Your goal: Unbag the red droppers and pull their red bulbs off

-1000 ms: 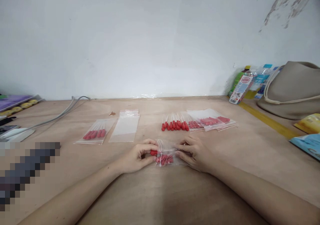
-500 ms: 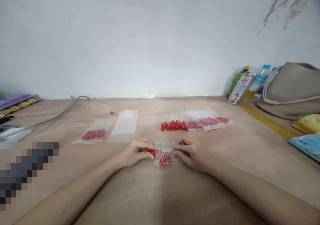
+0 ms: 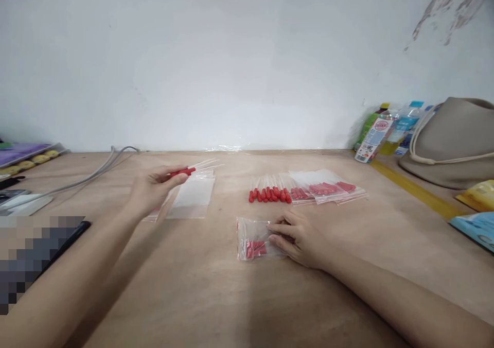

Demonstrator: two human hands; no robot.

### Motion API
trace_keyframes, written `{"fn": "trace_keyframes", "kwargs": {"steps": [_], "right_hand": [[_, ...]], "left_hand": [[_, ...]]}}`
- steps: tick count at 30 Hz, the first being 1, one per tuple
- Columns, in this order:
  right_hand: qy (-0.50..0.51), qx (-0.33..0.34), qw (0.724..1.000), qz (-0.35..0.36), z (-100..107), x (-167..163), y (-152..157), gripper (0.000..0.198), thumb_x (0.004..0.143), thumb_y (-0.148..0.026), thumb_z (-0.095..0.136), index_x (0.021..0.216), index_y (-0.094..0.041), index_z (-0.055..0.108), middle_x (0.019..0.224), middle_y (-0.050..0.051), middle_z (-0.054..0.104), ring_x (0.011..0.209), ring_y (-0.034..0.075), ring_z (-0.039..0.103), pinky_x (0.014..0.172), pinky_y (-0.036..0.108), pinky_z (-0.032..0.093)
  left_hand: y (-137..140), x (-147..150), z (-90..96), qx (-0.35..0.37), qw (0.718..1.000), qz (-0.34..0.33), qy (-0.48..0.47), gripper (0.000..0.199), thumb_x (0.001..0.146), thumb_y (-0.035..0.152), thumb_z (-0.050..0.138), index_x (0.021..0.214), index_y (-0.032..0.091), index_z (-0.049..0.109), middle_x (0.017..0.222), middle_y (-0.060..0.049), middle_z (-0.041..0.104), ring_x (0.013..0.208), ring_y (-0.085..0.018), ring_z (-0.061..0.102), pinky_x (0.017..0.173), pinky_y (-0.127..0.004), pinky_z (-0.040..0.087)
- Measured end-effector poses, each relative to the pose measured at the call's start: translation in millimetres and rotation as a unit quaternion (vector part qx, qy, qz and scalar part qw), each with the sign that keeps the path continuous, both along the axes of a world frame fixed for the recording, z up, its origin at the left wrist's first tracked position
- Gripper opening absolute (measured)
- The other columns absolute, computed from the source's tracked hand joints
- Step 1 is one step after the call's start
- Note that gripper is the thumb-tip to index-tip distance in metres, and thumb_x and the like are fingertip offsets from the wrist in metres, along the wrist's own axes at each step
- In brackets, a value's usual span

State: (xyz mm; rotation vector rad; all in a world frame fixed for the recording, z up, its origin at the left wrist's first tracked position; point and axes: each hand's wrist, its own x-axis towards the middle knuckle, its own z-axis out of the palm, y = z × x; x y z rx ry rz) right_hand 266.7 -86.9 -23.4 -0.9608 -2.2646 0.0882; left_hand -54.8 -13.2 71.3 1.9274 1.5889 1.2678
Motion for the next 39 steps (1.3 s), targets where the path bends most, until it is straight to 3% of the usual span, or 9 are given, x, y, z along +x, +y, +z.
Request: {"fn": "trace_keyframes", "kwargs": {"steps": [4, 9, 13, 18, 21, 25, 31, 35, 39], "right_hand": [[-0.001, 0.002, 1.0, 0.0, -1.0, 0.0, 0.1, 0.021, 0.083, -0.029, 0.051, 0.097, -0.021, 0.065, 0.083, 0.006, 0.057, 0.077, 0.016, 0.051, 0.069, 0.032, 0.041], [-0.013, -0.001, 1.0, -0.008, 0.0, -0.1, -0.7, 0.022, 0.084, -0.029, 0.05, 0.098, -0.02, 0.064, 0.083, 0.006, 0.057, 0.077, 0.016, 0.05, 0.07, 0.032, 0.041], [-0.015, 0.005, 1.0, -0.01, 1.6, -0.6, -1.5, 0.022, 0.085, -0.03, 0.049, 0.096, -0.021, 0.065, 0.083, 0.006, 0.057, 0.076, 0.015, 0.05, 0.07, 0.031, 0.041], [-0.016, 0.009, 1.0, -0.012, 1.8, -0.8, -2.1, 0.021, 0.084, -0.03, 0.05, 0.097, -0.02, 0.064, 0.082, 0.006, 0.057, 0.077, 0.016, 0.05, 0.07, 0.031, 0.041], [-0.019, 0.003, 1.0, -0.013, 2.2, -0.9, -2.4, 0.021, 0.084, -0.029, 0.05, 0.097, -0.021, 0.064, 0.082, 0.006, 0.057, 0.077, 0.016, 0.05, 0.07, 0.031, 0.041], [-0.019, 0.003, 1.0, -0.011, 2.0, -0.9, -1.8, 0.021, 0.084, -0.03, 0.05, 0.097, -0.021, 0.064, 0.083, 0.006, 0.057, 0.077, 0.016, 0.05, 0.07, 0.031, 0.041], [-0.017, 0.01, 1.0, -0.011, 0.8, -1.0, -1.4, 0.023, 0.085, -0.03, 0.049, 0.099, -0.021, 0.064, 0.083, 0.006, 0.058, 0.077, 0.016, 0.05, 0.07, 0.031, 0.041], [-0.022, 0.008, 1.0, -0.011, 1.7, -1.1, -1.5, 0.022, 0.084, -0.03, 0.049, 0.097, -0.021, 0.064, 0.083, 0.006, 0.058, 0.077, 0.016, 0.05, 0.071, 0.031, 0.04], [-0.019, 0.008, 1.0, -0.012, 1.5, -1.0, -1.5, 0.021, 0.084, -0.03, 0.05, 0.096, -0.02, 0.064, 0.083, 0.006, 0.058, 0.077, 0.016, 0.05, 0.071, 0.031, 0.04]], "left_hand": [[12.8, 44.1, -36.7, 0.118, 0.983, -0.051, 0.133, 0.025, 0.078, 0.037, 0.055, 0.094, 0.021, 0.066, 0.098, -0.005, 0.066, 0.09, -0.019, 0.06, 0.085, -0.032, 0.046], [27.2, 90.8, -64.5, 0.128, 0.943, -0.09, 0.293, 0.022, 0.085, 0.027, 0.046, 0.096, 0.019, 0.064, 0.098, -0.007, 0.063, 0.086, -0.018, 0.06, 0.077, -0.028, 0.045], [26.7, 110.5, -71.3, 0.121, 0.929, -0.103, 0.334, 0.027, 0.086, 0.035, 0.045, 0.094, 0.017, 0.064, 0.089, -0.008, 0.061, 0.08, -0.018, 0.059, 0.072, -0.028, 0.045], [22.4, 112.7, -76.8, 0.087, 0.96, -0.122, 0.239, 0.035, 0.079, 0.048, 0.051, 0.088, 0.017, 0.065, 0.085, -0.007, 0.061, 0.075, -0.017, 0.058, 0.072, -0.029, 0.045], [26.1, 107.6, -81.3, -0.02, 0.986, -0.133, 0.095, 0.042, 0.072, 0.05, 0.057, 0.097, 0.017, 0.064, 0.087, -0.006, 0.063, 0.07, -0.016, 0.058, 0.068, -0.029, 0.047], [34.7, 104.0, -91.3, -0.125, 0.978, -0.161, -0.04, 0.051, 0.064, 0.044, 0.068, 0.105, 0.014, 0.059, 0.085, -0.007, 0.064, 0.066, -0.014, 0.06, 0.065, -0.028, 0.049], [34.3, 105.2, -98.6, -0.144, 0.971, -0.173, -0.087, 0.059, 0.066, 0.047, 0.067, 0.112, 0.015, 0.05, 0.105, -0.012, 0.059, 0.055, -0.008, 0.061, 0.054, -0.023, 0.05], [25.4, 103.8, -88.5, -0.18, 0.964, -0.172, -0.096, 0.068, 0.062, 0.044, 0.072, 0.118, 0.015, 0.046, 0.116, -0.016, 0.054, 0.039, -0.003, 0.052, 0.041, -0.021, 0.045], [17.8, 103.4, -78.8, -0.203, 0.958, -0.184, -0.09, 0.07, 0.064, 0.038, 0.072, 0.123, 0.015, 0.043, 0.123, -0.018, 0.05, 0.041, -0.004, 0.053, 0.041, -0.021, 0.045]]}}
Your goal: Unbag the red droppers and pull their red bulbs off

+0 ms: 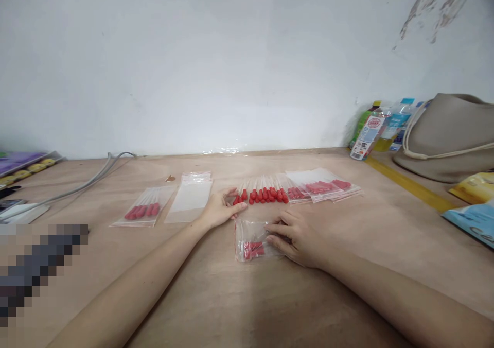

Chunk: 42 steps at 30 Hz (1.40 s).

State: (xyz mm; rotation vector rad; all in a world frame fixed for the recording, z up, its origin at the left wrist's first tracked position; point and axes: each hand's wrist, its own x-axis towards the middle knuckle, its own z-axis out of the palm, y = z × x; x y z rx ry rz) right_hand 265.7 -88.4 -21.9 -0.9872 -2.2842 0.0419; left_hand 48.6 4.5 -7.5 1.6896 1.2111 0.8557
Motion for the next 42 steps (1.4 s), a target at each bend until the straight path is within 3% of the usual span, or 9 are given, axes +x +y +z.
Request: {"fn": "trace_keyframes", "kwargs": {"steps": [3, 7, 10, 13, 18, 22, 33, 38, 42], "right_hand": [[0.002, -0.002, 1.0, 0.0, -0.3, 0.2, -0.3, 0.021, 0.084, -0.03, 0.05, 0.097, -0.021, 0.064, 0.083, 0.006, 0.058, 0.077, 0.016, 0.05, 0.071, 0.031, 0.04], [0.008, 0.002, 1.0, 0.003, -0.6, 0.4, -0.4, 0.02, 0.083, -0.029, 0.052, 0.096, -0.021, 0.064, 0.083, 0.006, 0.058, 0.077, 0.016, 0.051, 0.071, 0.031, 0.041], [0.008, 0.002, 1.0, 0.002, -0.6, 0.3, 0.3, 0.02, 0.083, -0.029, 0.052, 0.096, -0.021, 0.064, 0.083, 0.006, 0.057, 0.077, 0.016, 0.051, 0.07, 0.031, 0.041], [0.007, 0.002, 1.0, 0.004, -0.1, 0.0, 0.7, 0.021, 0.083, -0.029, 0.05, 0.096, -0.02, 0.064, 0.082, 0.006, 0.057, 0.077, 0.016, 0.051, 0.069, 0.031, 0.041], [0.002, -0.002, 1.0, -0.002, 0.3, -0.6, -0.3, 0.022, 0.084, -0.029, 0.048, 0.097, -0.02, 0.064, 0.082, 0.006, 0.057, 0.077, 0.016, 0.05, 0.069, 0.03, 0.04], [-0.001, 0.005, 1.0, -0.004, -0.8, -0.9, -0.4, 0.022, 0.084, -0.031, 0.049, 0.096, -0.02, 0.065, 0.082, 0.006, 0.057, 0.077, 0.016, 0.05, 0.069, 0.03, 0.04], [-0.029, -0.082, 0.992, 0.096, 7.4, 16.2, 2.3, 0.057, 0.071, -0.051, 0.062, 0.118, -0.02, 0.053, 0.102, 0.01, 0.054, 0.09, 0.019, 0.049, 0.078, 0.035, 0.04], [-0.03, -0.092, 0.991, 0.087, 5.5, 16.4, 2.2, 0.059, 0.07, -0.052, 0.062, 0.12, -0.022, 0.052, 0.102, 0.01, 0.054, 0.091, 0.02, 0.048, 0.079, 0.035, 0.04], [-0.022, -0.086, 0.992, 0.088, 3.5, 15.7, 2.9, 0.059, 0.069, -0.052, 0.062, 0.119, -0.022, 0.053, 0.101, 0.009, 0.055, 0.09, 0.02, 0.049, 0.078, 0.035, 0.04]], "left_hand": [[-8.1, -4.0, 0.4, 0.066, 0.997, 0.038, 0.014, 0.057, 0.071, 0.04, 0.064, 0.12, 0.016, 0.045, 0.119, -0.015, 0.053, 0.041, -0.004, 0.052, 0.04, -0.021, 0.044], [-37.6, -21.7, -0.3, 0.246, 0.963, 0.108, 0.027, 0.026, 0.08, 0.034, 0.053, 0.098, 0.015, 0.055, 0.082, -0.003, 0.061, 0.051, -0.007, 0.052, 0.048, -0.019, 0.043], [-69.3, -34.8, 2.7, 0.307, 0.949, -0.005, 0.072, 0.011, 0.08, 0.025, 0.054, 0.08, 0.015, 0.06, 0.073, -0.003, 0.059, 0.067, -0.011, 0.056, 0.062, -0.022, 0.046], [-89.8, -34.3, 5.1, 0.296, 0.942, -0.128, 0.097, 0.015, 0.081, 0.02, 0.052, 0.087, 0.017, 0.066, 0.092, -0.006, 0.063, 0.081, -0.013, 0.059, 0.072, -0.024, 0.048], [-86.6, -17.2, 9.0, 0.206, 0.946, -0.221, 0.121, 0.027, 0.084, 0.026, 0.049, 0.107, 0.022, 0.062, 0.106, -0.007, 0.063, 0.093, -0.016, 0.06, 0.081, -0.027, 0.047], [-84.3, -14.1, 19.4, 0.21, 0.915, -0.298, 0.174, 0.039, 0.08, 0.027, 0.054, 0.119, 0.025, 0.052, 0.126, -0.007, 0.05, 0.114, -0.02, 0.047, 0.097, -0.035, 0.037], [-96.7, -17.0, 11.4, 0.24, 0.929, -0.213, 0.187, 0.014, 0.081, 0.023, 0.05, 0.093, 0.018, 0.054, 0.079, -0.002, 0.057, 0.067, -0.013, 0.049, 0.061, -0.024, 0.04], [-91.1, -23.6, 7.0, 0.179, 0.961, -0.166, 0.131, 0.014, 0.082, 0.025, 0.051, 0.091, 0.018, 0.06, 0.077, -0.001, 0.061, 0.066, -0.011, 0.053, 0.061, -0.021, 0.04], [-89.1, -23.8, 15.7, 0.197, 0.945, -0.201, 0.165, 0.018, 0.083, 0.028, 0.05, 0.092, 0.018, 0.062, 0.074, -0.001, 0.061, 0.063, -0.011, 0.051, 0.058, -0.02, 0.039]]}}
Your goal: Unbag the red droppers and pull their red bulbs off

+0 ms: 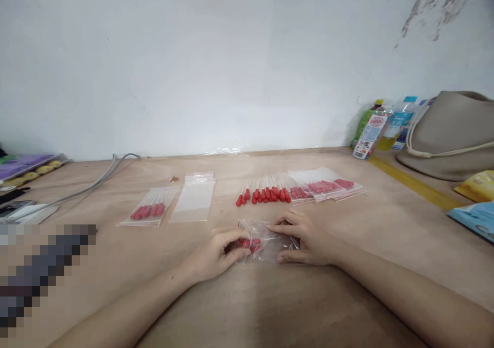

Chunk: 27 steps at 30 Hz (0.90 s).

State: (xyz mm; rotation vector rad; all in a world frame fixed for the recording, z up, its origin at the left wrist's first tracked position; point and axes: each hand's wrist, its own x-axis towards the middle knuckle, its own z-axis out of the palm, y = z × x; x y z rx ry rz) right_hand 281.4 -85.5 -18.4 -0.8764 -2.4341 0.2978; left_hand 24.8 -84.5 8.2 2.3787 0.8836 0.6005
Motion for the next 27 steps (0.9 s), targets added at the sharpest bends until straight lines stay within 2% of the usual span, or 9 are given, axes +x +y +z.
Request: {"fn": "trace_keyframes", "kwargs": {"steps": [3, 6, 11, 13, 16, 20, 22, 24, 27], "right_hand": [[0.008, 0.004, 1.0, 0.0, -0.2, -0.4, 0.1, 0.057, 0.069, -0.052, 0.063, 0.118, -0.022, 0.054, 0.1, 0.009, 0.055, 0.089, 0.019, 0.049, 0.078, 0.035, 0.04], [0.008, 0.001, 1.0, -0.004, 0.9, -0.6, -0.6, 0.056, 0.07, -0.051, 0.062, 0.117, -0.022, 0.054, 0.1, 0.009, 0.056, 0.089, 0.019, 0.049, 0.078, 0.035, 0.041], [0.003, -0.008, 1.0, -0.011, 3.6, -0.6, -1.9, 0.055, 0.071, -0.05, 0.062, 0.118, -0.022, 0.054, 0.101, 0.009, 0.055, 0.09, 0.019, 0.05, 0.079, 0.035, 0.041], [0.003, -0.005, 1.0, -0.011, 4.4, -0.8, -2.2, 0.055, 0.07, -0.05, 0.062, 0.117, -0.022, 0.054, 0.101, 0.009, 0.055, 0.09, 0.019, 0.05, 0.079, 0.035, 0.041], [0.005, -0.005, 1.0, -0.012, 4.8, -1.2, -2.7, 0.055, 0.07, -0.05, 0.063, 0.117, -0.022, 0.054, 0.101, 0.009, 0.056, 0.091, 0.019, 0.05, 0.079, 0.035, 0.042], [0.015, -0.005, 1.0, -0.01, 3.7, -1.5, -2.4, 0.055, 0.07, -0.049, 0.063, 0.117, -0.022, 0.054, 0.101, 0.009, 0.056, 0.09, 0.019, 0.05, 0.079, 0.035, 0.042], [0.017, -0.008, 1.0, -0.009, 2.8, -1.2, -1.9, 0.054, 0.07, -0.049, 0.063, 0.117, -0.022, 0.054, 0.1, 0.009, 0.056, 0.09, 0.019, 0.05, 0.079, 0.035, 0.041], [0.017, -0.009, 1.0, -0.007, 1.9, -0.8, -1.1, 0.054, 0.07, -0.049, 0.063, 0.116, -0.022, 0.055, 0.1, 0.009, 0.056, 0.09, 0.019, 0.05, 0.079, 0.035, 0.042], [0.016, -0.006, 1.0, -0.008, 1.0, -0.2, -0.3, 0.054, 0.07, -0.049, 0.063, 0.116, -0.023, 0.054, 0.101, 0.009, 0.056, 0.09, 0.019, 0.051, 0.079, 0.035, 0.042]], "left_hand": [[-1.7, 0.4, 6.5, 0.018, 0.998, -0.058, 0.031, 0.02, 0.083, 0.03, 0.05, 0.094, 0.019, 0.062, 0.076, -0.001, 0.062, 0.066, -0.012, 0.053, 0.061, -0.021, 0.04], [-3.2, -0.2, 5.1, 0.008, 0.999, -0.036, 0.021, 0.021, 0.084, 0.03, 0.048, 0.097, 0.02, 0.062, 0.08, -0.002, 0.064, 0.07, -0.013, 0.056, 0.066, -0.023, 0.043], [6.0, -5.3, -0.3, -0.125, 0.986, 0.049, -0.103, 0.024, 0.085, 0.031, 0.047, 0.101, 0.018, 0.058, 0.094, -0.005, 0.065, 0.084, -0.015, 0.059, 0.074, -0.025, 0.048], [15.9, -13.2, 6.2, -0.179, 0.973, 0.062, -0.13, 0.026, 0.082, 0.035, 0.05, 0.101, 0.018, 0.058, 0.094, -0.007, 0.066, 0.083, -0.016, 0.061, 0.074, -0.028, 0.05], [34.2, -35.2, 27.6, -0.25, 0.96, 0.066, -0.106, 0.03, 0.077, 0.038, 0.057, 0.098, 0.018, 0.06, 0.089, -0.008, 0.067, 0.077, -0.018, 0.065, 0.069, -0.03, 0.053], [50.3, -66.2, 59.6, -0.145, 0.967, 0.152, -0.142, 0.031, 0.07, 0.04, 0.064, 0.092, 0.019, 0.064, 0.088, -0.006, 0.069, 0.079, -0.018, 0.065, 0.076, -0.033, 0.053], [52.2, -70.4, 67.4, -0.065, 0.954, 0.222, -0.191, 0.033, 0.07, 0.04, 0.065, 0.094, 0.019, 0.064, 0.088, -0.004, 0.069, 0.08, -0.018, 0.066, 0.078, -0.035, 0.052], [53.1, -62.9, 66.6, 0.01, 0.93, 0.272, -0.246, 0.032, 0.071, 0.038, 0.064, 0.097, 0.018, 0.062, 0.092, -0.003, 0.069, 0.081, -0.017, 0.066, 0.081, -0.036, 0.052], [58.9, -34.6, 52.0, 0.097, 0.915, 0.27, -0.285, 0.03, 0.075, 0.033, 0.061, 0.1, 0.018, 0.062, 0.098, -0.004, 0.067, 0.084, -0.016, 0.065, 0.082, -0.033, 0.052]]}}
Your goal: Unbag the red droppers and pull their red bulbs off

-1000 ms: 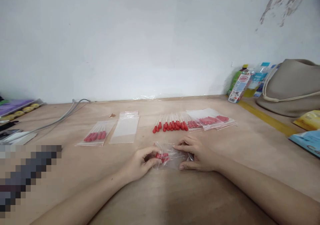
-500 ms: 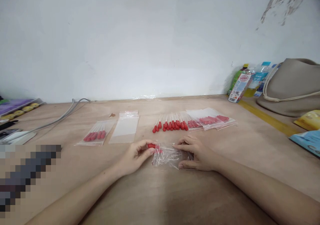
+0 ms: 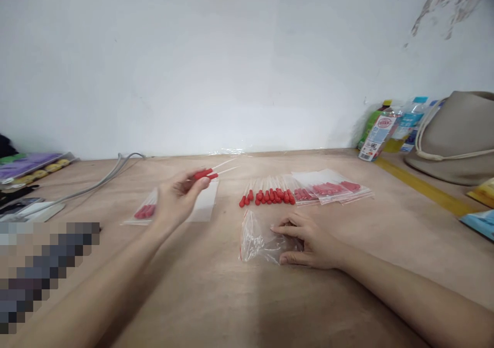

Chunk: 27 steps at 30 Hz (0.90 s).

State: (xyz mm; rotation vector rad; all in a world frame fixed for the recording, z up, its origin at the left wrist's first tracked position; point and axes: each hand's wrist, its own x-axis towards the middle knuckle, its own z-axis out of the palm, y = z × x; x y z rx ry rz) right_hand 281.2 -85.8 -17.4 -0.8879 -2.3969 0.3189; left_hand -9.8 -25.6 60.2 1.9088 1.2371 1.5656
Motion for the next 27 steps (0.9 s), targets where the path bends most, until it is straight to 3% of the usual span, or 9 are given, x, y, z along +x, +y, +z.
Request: {"fn": "trace_keyframes", "kwargs": {"steps": [5, 10, 16, 27], "right_hand": [[-0.002, 0.002, 1.0, 0.001, 0.1, -0.3, 0.0, 0.053, 0.071, -0.049, 0.063, 0.116, -0.022, 0.055, 0.101, 0.01, 0.056, 0.09, 0.02, 0.05, 0.079, 0.036, 0.041], [-0.003, 0.005, 1.0, 0.001, 0.0, -0.9, 0.3, 0.053, 0.071, -0.049, 0.062, 0.115, -0.021, 0.056, 0.099, 0.009, 0.056, 0.089, 0.019, 0.05, 0.078, 0.036, 0.041], [-0.004, -0.004, 1.0, -0.003, -0.4, -0.8, 0.0, 0.053, 0.07, -0.049, 0.063, 0.115, -0.022, 0.055, 0.101, 0.009, 0.056, 0.09, 0.019, 0.049, 0.078, 0.036, 0.041], [0.001, 0.004, 1.0, 0.002, 1.4, -1.9, -0.5, 0.053, 0.071, -0.05, 0.062, 0.115, -0.021, 0.056, 0.099, 0.009, 0.056, 0.089, 0.019, 0.05, 0.078, 0.036, 0.041]], "left_hand": [[23.9, 53.4, -36.1, 0.085, 0.988, -0.02, 0.128, 0.026, 0.081, 0.031, 0.054, 0.102, 0.018, 0.062, 0.095, -0.005, 0.067, 0.085, -0.016, 0.063, 0.079, -0.029, 0.051], [38.4, 76.3, -58.9, 0.108, 0.958, -0.034, 0.262, 0.025, 0.084, 0.024, 0.049, 0.105, 0.018, 0.06, 0.096, -0.006, 0.065, 0.088, -0.016, 0.059, 0.081, -0.029, 0.046], [35.2, 79.3, -60.8, 0.072, 0.954, -0.044, 0.289, 0.023, 0.082, 0.031, 0.052, 0.099, 0.019, 0.063, 0.087, -0.006, 0.065, 0.077, -0.016, 0.06, 0.075, -0.028, 0.046], [36.8, 79.2, -68.9, 0.056, 0.96, -0.044, 0.271, 0.027, 0.08, 0.04, 0.054, 0.094, 0.019, 0.064, 0.087, -0.004, 0.067, 0.078, -0.017, 0.06, 0.07, -0.027, 0.047]]}}
